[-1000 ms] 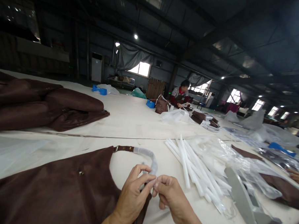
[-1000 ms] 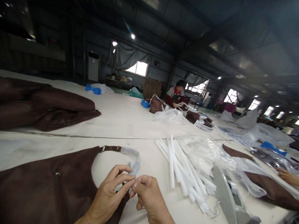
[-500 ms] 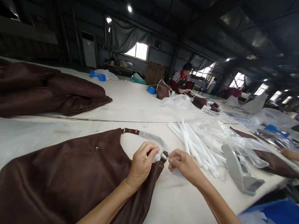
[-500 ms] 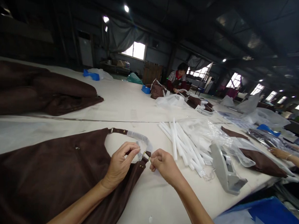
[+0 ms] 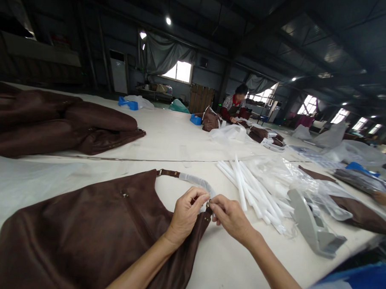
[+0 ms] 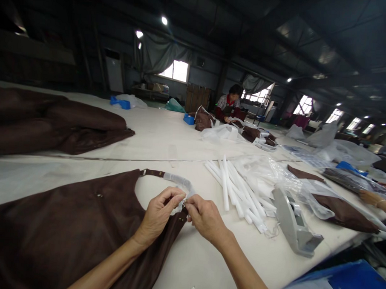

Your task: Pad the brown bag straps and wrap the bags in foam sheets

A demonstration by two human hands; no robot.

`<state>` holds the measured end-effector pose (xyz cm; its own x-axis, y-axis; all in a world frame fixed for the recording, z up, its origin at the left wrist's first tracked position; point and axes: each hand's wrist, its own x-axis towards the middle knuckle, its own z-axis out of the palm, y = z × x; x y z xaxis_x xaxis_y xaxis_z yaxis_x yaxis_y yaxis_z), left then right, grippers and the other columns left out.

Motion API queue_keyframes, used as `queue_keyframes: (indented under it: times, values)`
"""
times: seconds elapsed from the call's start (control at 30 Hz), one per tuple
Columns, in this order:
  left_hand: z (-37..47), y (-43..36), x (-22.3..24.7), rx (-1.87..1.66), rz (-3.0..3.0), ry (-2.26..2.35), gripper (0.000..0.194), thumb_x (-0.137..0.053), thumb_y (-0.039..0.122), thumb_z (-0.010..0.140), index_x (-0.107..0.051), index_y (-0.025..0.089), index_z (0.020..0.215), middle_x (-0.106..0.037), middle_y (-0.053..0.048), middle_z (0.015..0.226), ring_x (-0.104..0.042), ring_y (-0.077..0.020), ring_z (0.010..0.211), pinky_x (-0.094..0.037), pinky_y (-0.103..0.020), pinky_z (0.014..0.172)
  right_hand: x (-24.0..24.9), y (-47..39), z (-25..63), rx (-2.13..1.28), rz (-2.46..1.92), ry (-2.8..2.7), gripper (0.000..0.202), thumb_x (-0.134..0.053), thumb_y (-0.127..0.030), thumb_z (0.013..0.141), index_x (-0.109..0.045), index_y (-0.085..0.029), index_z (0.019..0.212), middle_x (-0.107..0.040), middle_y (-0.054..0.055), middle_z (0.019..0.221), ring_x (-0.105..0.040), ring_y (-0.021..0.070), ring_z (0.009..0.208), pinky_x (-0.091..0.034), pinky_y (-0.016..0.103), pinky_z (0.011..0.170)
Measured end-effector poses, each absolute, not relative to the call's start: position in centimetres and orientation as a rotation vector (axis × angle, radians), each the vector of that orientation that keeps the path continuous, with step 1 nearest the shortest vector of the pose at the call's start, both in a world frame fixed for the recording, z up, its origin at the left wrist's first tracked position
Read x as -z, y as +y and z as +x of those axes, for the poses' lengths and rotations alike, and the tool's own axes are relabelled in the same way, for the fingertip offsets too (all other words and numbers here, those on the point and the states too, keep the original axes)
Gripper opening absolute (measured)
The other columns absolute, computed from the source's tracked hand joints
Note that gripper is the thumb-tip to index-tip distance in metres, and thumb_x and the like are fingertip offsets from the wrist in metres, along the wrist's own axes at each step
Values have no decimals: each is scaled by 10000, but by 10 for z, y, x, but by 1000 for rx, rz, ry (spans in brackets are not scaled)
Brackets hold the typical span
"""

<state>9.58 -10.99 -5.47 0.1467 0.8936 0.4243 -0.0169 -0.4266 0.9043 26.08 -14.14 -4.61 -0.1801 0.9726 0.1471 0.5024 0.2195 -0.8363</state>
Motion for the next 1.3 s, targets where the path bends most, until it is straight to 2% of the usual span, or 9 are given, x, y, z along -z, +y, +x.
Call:
queue_keyframes:
  times: [0.23,0.47,0.7,0.8,0.87,0.93,1.1,1.23,1.3]
  values:
    - [96,-110,54,-1293,1405,894,273,-615,434,822,-663,167,792,-527,45,567,-473,-110,542,-399,-219,554,51,-139,262,-1045,-1292,-1654,203,-515,-362,925,-587,-179,874,-633,-24,611,-605,108,530,-490,221,547]
    - [100,-111,54,-1269,1402,910,284,-635,437,809,-675,156,789,-526,40,565,-478,-109,550,-392,-217,556,55,-138,263,-1010,-1250,-1695,181,-509,-338,922,-600,-182,929,-622,-37,590,-599,107,520,-491,222,550]
    - [105,-109,52,-1228,1394,876,298,-647,456,810,-662,162,769,-505,41,573,-462,-110,541,-408,-223,552,59,-135,263,-1001,-1250,-1693,165,-506,-335,916,-577,-192,873,-632,-35,589,-604,112,508,-494,226,535]
    - [103,-109,53,-1195,1410,886,345,-599,495,839,-674,162,886,-523,32,599,-489,-126,564,-423,-233,563,63,-134,262,-1057,-1243,-1592,214,-539,-395,899,-565,-185,865,-632,-34,568,-593,110,480,-491,224,511]
    - [100,-109,54,-1173,1437,889,412,-523,526,878,-662,165,1020,-556,17,653,-524,-146,607,-449,-255,609,67,-134,261,-1093,-1228,-1503,275,-560,-453,885,-548,-181,853,-629,-31,551,-583,111,460,-484,223,490]
    - [98,-108,56,-1134,1503,892,433,-468,524,902,-648,169,1074,-585,-3,705,-548,-166,656,-462,-279,663,71,-135,259,-1112,-1211,-1428,326,-570,-503,873,-529,-180,846,-625,-30,544,-579,113,452,-476,221,471]
    - [99,-102,61,-1046,1762,961,208,-612,363,793,-675,191,891,-651,-56,986,-563,-177,731,-454,-292,705,81,-136,256,-1092,-1191,-1379,392,-562,-571,862,-517,-182,839,-602,-40,532,-565,111,432,-448,208,429]
    - [105,-98,65,-1078,1826,941,211,-546,347,846,-675,202,765,-669,-63,947,-606,-227,876,-457,-318,806,88,-133,257,-1062,-1190,-1355,484,-550,-666,833,-504,-185,822,-568,-44,528,-561,110,423,-439,199,403]
    - [107,-98,67,-1090,1842,929,216,-537,334,853,-670,203,744,-669,-60,919,-609,-228,870,-453,-321,812,92,-131,257,-1052,-1177,-1337,509,-549,-694,821,-490,-188,822,-550,-50,525,-554,107,420,-430,193,389]
